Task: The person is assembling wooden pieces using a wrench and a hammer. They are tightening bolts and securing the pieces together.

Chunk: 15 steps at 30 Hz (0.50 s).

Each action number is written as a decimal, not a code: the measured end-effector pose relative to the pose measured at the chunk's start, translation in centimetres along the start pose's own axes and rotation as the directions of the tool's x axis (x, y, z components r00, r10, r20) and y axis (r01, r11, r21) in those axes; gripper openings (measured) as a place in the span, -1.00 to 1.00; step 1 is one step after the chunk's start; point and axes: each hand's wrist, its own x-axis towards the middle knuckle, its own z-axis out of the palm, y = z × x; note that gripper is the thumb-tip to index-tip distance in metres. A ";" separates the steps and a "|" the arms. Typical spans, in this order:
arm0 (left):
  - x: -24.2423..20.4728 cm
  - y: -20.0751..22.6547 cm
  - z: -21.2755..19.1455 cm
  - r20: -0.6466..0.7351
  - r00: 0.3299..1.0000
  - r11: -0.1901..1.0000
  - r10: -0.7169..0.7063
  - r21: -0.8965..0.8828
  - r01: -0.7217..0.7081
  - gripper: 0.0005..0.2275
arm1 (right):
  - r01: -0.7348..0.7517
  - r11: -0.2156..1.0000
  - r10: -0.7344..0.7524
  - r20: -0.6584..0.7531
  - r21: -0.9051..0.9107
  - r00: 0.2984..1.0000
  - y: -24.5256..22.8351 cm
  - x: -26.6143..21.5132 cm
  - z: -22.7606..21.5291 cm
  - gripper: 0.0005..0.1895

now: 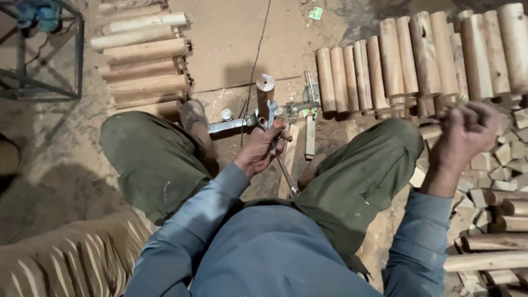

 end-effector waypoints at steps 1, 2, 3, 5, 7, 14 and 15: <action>-0.3 0.6 0.5 0.020 1.000 1.000 0.010 -0.008 -0.010 -0.77 | -0.007 0.998 0.012 0.093 -0.060 0.996 -2.0 -0.7 2.0 -0.77; -0.6 1.2 0.8 0.039 0.999 1.000 0.020 -0.016 -0.020 -0.76 | -0.008 0.993 0.030 0.185 -0.122 0.982 -3.3 -1.5 4.5 -0.81; -1.1 1.4 1.1 0.056 0.998 0.999 0.020 -0.029 -0.018 -0.76 | -0.075 0.968 0.123 0.192 -0.240 0.974 -4.2 -3.2 6.7 -0.80; -1.7 2.5 0.8 0.009 1.000 0.999 -0.026 -0.031 0.026 -0.79 | -0.073 0.965 0.171 0.390 -0.253 0.905 -4.5 -5.0 11.9 -0.84; -1.4 4.3 0.2 0.017 0.997 0.997 -0.074 -0.011 0.074 -0.78 | -0.025 0.942 0.216 0.548 -0.334 0.808 -3.7 -7.0 16.9 -0.85; -0.8 6.5 -2.5 0.012 0.998 0.983 0.054 -0.175 -0.051 -0.76 | -0.453 0.890 0.364 0.681 -0.052 0.635 -0.8 -10.2 26.2 -0.83; -1.0 6.3 -2.7 -0.003 0.998 0.982 0.063 -0.180 -0.063 -0.77 | -0.397 0.914 0.346 0.686 -0.090 0.640 -0.5 -10.5 26.4 -0.81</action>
